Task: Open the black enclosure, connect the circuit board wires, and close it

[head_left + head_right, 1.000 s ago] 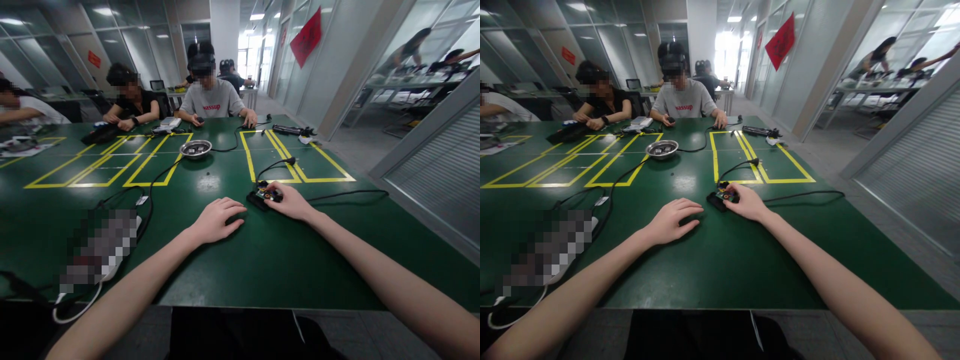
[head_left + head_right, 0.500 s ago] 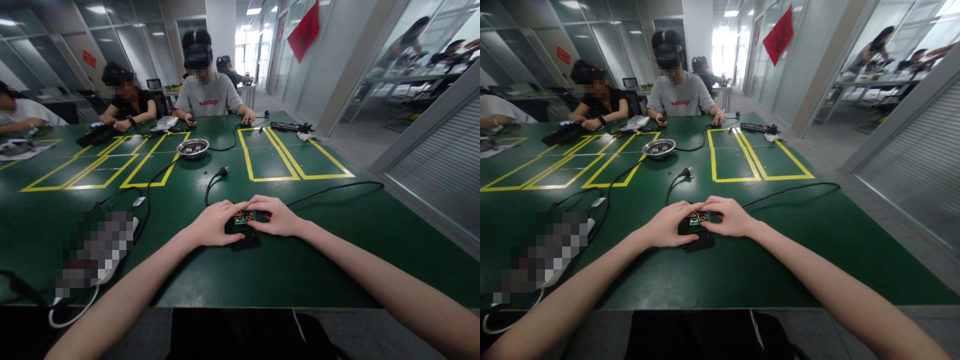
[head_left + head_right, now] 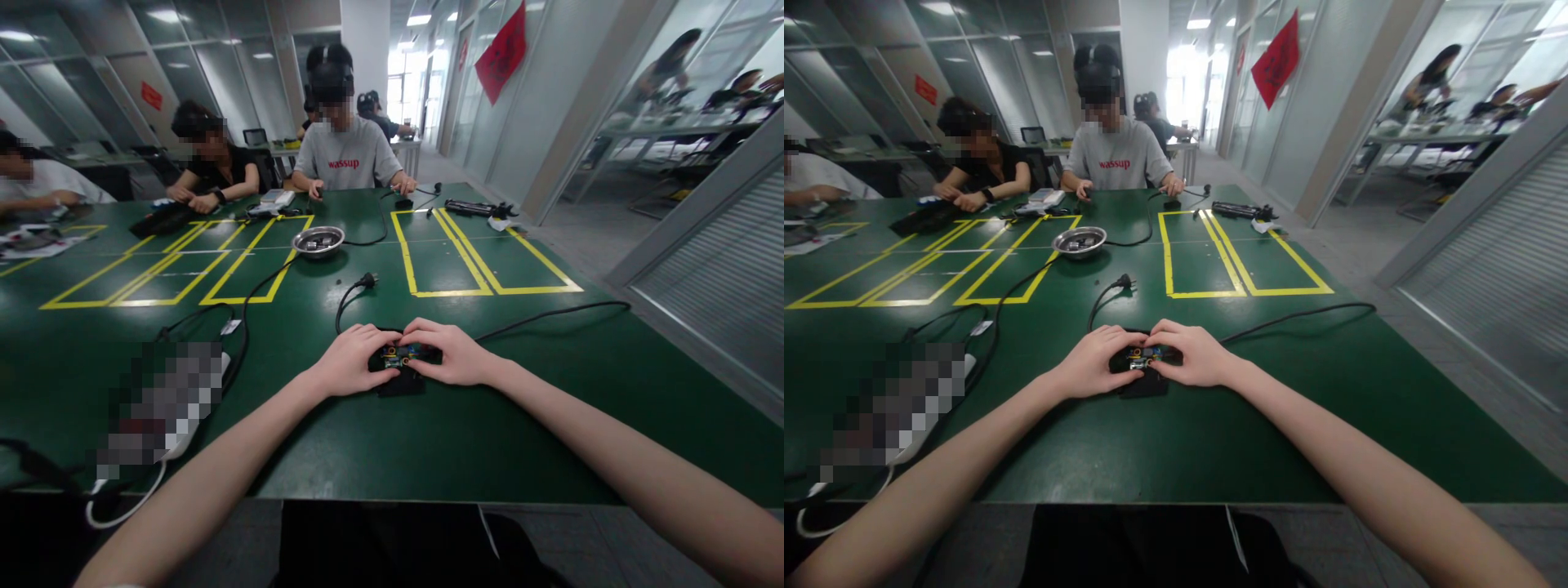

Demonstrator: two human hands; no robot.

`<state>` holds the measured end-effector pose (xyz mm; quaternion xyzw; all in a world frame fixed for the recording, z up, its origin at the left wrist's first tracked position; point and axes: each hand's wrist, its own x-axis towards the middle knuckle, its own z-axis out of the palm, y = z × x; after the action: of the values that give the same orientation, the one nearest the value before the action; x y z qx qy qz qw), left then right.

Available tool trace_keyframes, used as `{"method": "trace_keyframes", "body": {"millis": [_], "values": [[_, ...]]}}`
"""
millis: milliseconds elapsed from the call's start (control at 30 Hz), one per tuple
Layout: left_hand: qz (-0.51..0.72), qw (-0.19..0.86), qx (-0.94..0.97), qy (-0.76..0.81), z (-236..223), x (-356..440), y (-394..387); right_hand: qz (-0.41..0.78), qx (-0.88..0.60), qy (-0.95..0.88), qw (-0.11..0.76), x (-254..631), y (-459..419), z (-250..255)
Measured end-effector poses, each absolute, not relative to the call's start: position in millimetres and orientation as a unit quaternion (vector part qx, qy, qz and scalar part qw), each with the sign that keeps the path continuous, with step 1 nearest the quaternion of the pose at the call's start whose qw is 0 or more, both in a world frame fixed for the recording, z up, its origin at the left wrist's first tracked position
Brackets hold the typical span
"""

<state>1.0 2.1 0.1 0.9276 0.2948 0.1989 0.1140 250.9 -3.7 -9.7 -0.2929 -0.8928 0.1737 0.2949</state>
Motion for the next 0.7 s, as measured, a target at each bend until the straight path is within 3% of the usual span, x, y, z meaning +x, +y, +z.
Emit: {"method": "trace_keyframes", "body": {"millis": [400, 700], "values": [[0.202, 0.123, 0.926, 0.294, -1.1, 0.4, 2.2, 0.228, -0.305, -0.89, 0.252, 266.8, 5.6, -6.0], [0.225, 0.151, 0.911, 0.312, -5.7, -0.6, 5.5, 0.148, -0.358, -0.886, 0.255, 258.1, 6.5, -12.2]]}}
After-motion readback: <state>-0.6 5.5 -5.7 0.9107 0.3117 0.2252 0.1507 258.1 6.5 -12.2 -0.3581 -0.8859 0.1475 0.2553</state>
